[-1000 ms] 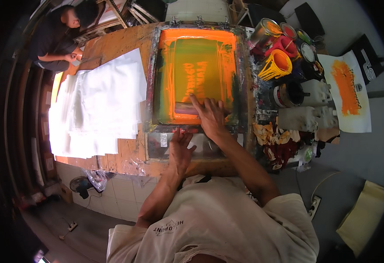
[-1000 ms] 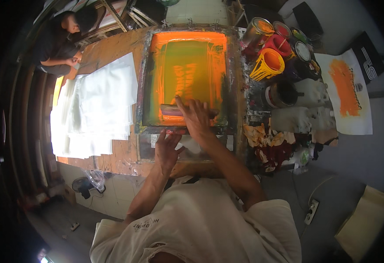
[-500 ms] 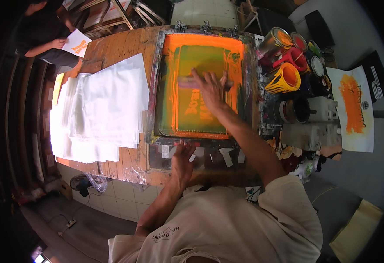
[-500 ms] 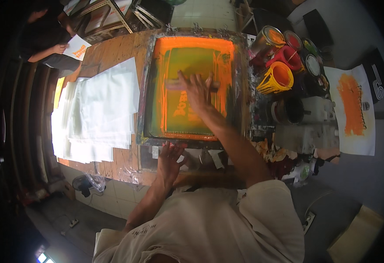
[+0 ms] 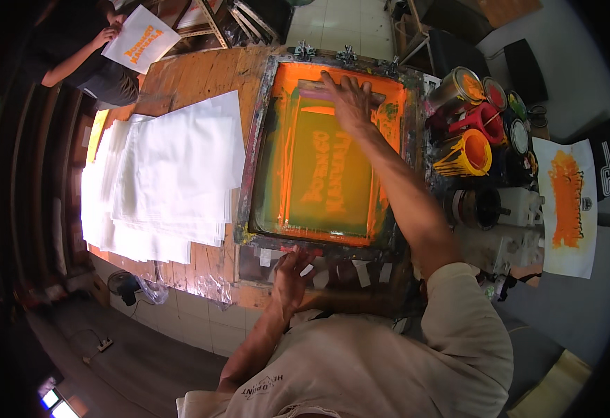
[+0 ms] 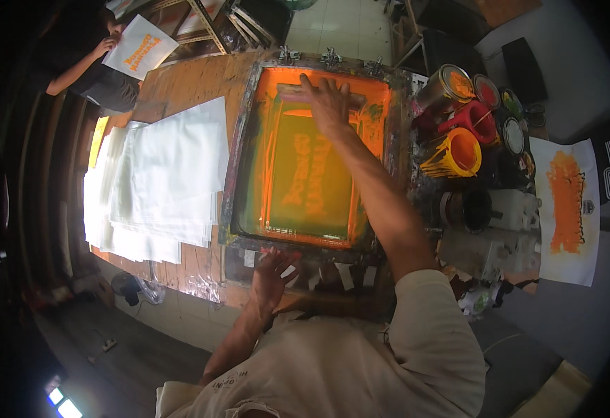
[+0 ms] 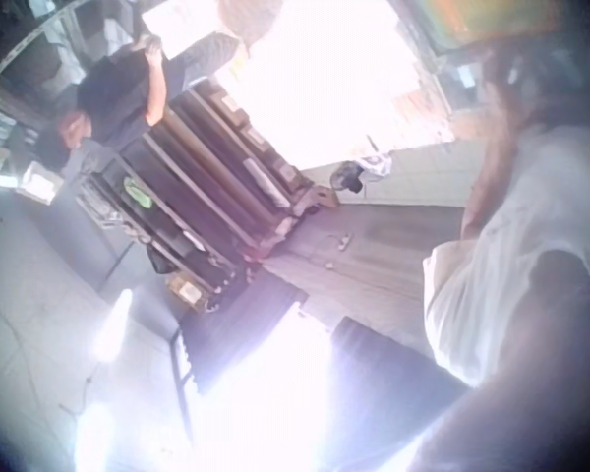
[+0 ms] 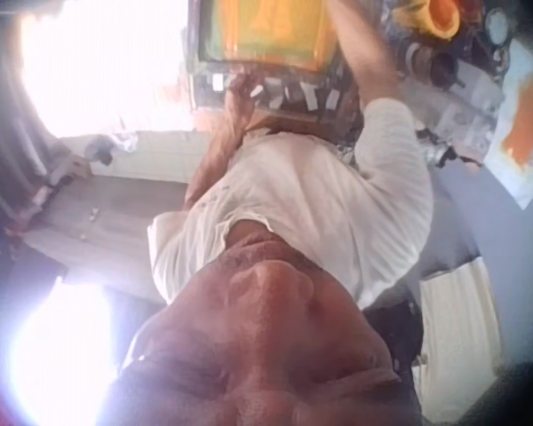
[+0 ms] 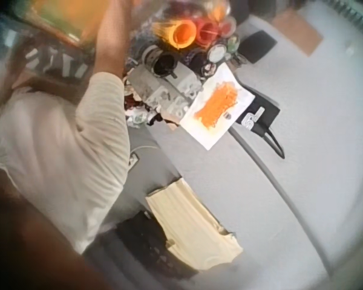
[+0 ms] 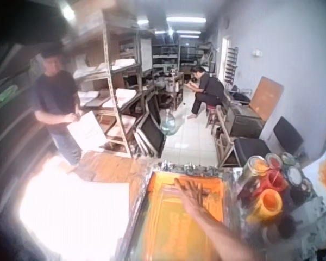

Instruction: The person performs screen printing by placing white sheets onto a glass workbench, lowering a screen frame, and using a squeegee to apply orange ink through the stencil. They repeat this process for several sheets, placing the printed sheets onto a stack.

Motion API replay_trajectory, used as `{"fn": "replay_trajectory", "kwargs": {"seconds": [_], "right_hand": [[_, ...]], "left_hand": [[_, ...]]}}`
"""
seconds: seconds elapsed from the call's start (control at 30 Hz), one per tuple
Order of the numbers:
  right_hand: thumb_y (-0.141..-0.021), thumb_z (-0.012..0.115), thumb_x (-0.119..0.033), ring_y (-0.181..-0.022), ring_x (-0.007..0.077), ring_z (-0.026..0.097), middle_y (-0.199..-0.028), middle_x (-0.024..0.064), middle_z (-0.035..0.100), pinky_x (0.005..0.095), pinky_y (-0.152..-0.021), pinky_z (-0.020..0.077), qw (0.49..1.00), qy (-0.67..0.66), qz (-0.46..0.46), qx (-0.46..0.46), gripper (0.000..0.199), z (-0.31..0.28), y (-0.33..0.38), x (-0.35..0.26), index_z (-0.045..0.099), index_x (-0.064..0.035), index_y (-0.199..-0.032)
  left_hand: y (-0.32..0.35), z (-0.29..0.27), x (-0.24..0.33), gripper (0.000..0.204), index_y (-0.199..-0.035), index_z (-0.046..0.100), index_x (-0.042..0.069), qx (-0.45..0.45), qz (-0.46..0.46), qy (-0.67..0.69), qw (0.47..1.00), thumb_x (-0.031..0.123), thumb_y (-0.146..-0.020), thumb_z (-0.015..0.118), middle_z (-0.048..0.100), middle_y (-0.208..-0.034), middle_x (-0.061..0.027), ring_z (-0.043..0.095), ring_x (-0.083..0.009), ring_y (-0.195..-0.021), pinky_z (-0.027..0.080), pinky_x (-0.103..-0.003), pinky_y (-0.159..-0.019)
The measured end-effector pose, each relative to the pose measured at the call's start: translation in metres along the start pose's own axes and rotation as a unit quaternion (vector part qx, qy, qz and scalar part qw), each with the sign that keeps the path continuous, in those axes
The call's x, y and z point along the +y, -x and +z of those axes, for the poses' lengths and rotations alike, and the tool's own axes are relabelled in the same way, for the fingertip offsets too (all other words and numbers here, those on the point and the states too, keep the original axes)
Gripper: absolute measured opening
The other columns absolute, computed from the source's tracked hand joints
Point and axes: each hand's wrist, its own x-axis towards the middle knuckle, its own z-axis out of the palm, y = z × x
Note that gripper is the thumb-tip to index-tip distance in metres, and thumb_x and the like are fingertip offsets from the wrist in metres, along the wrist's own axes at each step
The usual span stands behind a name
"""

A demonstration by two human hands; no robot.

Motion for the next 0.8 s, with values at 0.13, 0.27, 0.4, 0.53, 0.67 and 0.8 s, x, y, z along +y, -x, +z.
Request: {"fn": "replay_trajectory", "kwargs": {"seconds": [0.13, 0.27, 0.4, 0.53, 0.67, 0.8], "right_hand": [[-0.086, 0.057, 0.004, -0.109, 0.0279, 0.057, -0.108, 0.0106, 0.060, 0.0489, -0.088, 0.0358, 0.999, -0.027, -0.043, 0.013, 0.073, -0.013, 0.052, -0.032, 0.044, -0.0229, -0.153], [-0.088, 0.062, -0.007, -0.101, 0.0273, 0.058, -0.104, 0.0096, 0.059, 0.0518, -0.087, 0.0382, 0.997, -0.058, -0.057, -0.006, 0.065, -0.078, 0.141, -0.083, 0.046, -0.0213, -0.149], [-0.090, 0.063, -0.012, -0.098, 0.0264, 0.054, -0.100, 0.0094, 0.054, 0.0500, -0.087, 0.0359, 0.997, -0.066, -0.045, -0.011, 0.066, -0.157, 0.216, -0.127, 0.045, -0.0209, -0.152], [-0.092, 0.066, -0.028, -0.097, 0.0258, 0.052, -0.101, 0.0101, 0.053, 0.0496, -0.086, 0.0355, 0.997, -0.063, -0.026, 0.023, 0.063, -0.216, 0.213, -0.140, 0.048, -0.0186, -0.151], [-0.092, 0.068, -0.042, -0.084, 0.0275, 0.055, -0.090, 0.0108, 0.056, 0.0459, -0.081, 0.0378, 0.985, -0.066, -0.048, 0.152, 0.056, -0.246, 0.157, -0.114, 0.060, -0.0150, -0.140], [-0.099, 0.058, -0.036, -0.063, 0.0184, 0.051, -0.072, 0.0048, 0.057, 0.0378, -0.065, 0.0435, 0.974, -0.066, -0.085, 0.198, 0.031, -0.283, 0.084, -0.080, 0.067, -0.0082, -0.108]], "left_hand": [[0.004, 0.000, 0.005, 0.024, -0.110, 0.061, 0.016, -0.024, 0.029, -0.007, 0.999, 0.037, -0.099, 0.066, 0.068, -0.112, -0.0051, 0.061, -0.0231, -0.117, 0.044, -0.047, -0.099], [0.019, 0.011, 0.023, 0.018, -0.105, 0.064, 0.015, -0.038, 0.056, -0.025, 0.997, 0.030, -0.097, 0.070, 0.068, -0.108, -0.0035, 0.066, -0.0231, -0.109, 0.047, -0.043, -0.099], [0.029, 0.018, 0.035, 0.031, -0.106, 0.059, 0.004, -0.092, 0.095, -0.010, 0.991, 0.028, -0.093, 0.075, 0.065, -0.113, -0.0108, 0.067, -0.0285, -0.109, 0.045, -0.048, -0.108], [0.051, 0.039, 0.059, 0.023, -0.102, 0.062, 0.000, -0.165, 0.147, 0.020, 0.975, 0.017, -0.091, 0.072, 0.067, -0.113, -0.0148, 0.067, -0.0304, -0.108, 0.048, -0.050, -0.108], [0.069, 0.086, 0.103, 0.016, -0.103, 0.065, -0.002, -0.265, 0.224, 0.073, 0.935, 0.006, -0.089, 0.063, 0.069, -0.116, -0.0185, 0.067, -0.0330, -0.112, 0.051, -0.051, -0.105], [0.001, 0.093, 0.157, 0.037, -0.110, 0.065, -0.009, -0.214, 0.354, -0.148, 0.899, 0.025, -0.105, 0.052, 0.073, -0.096, -0.0196, 0.073, -0.0338, -0.096, 0.055, -0.043, -0.091]]}}
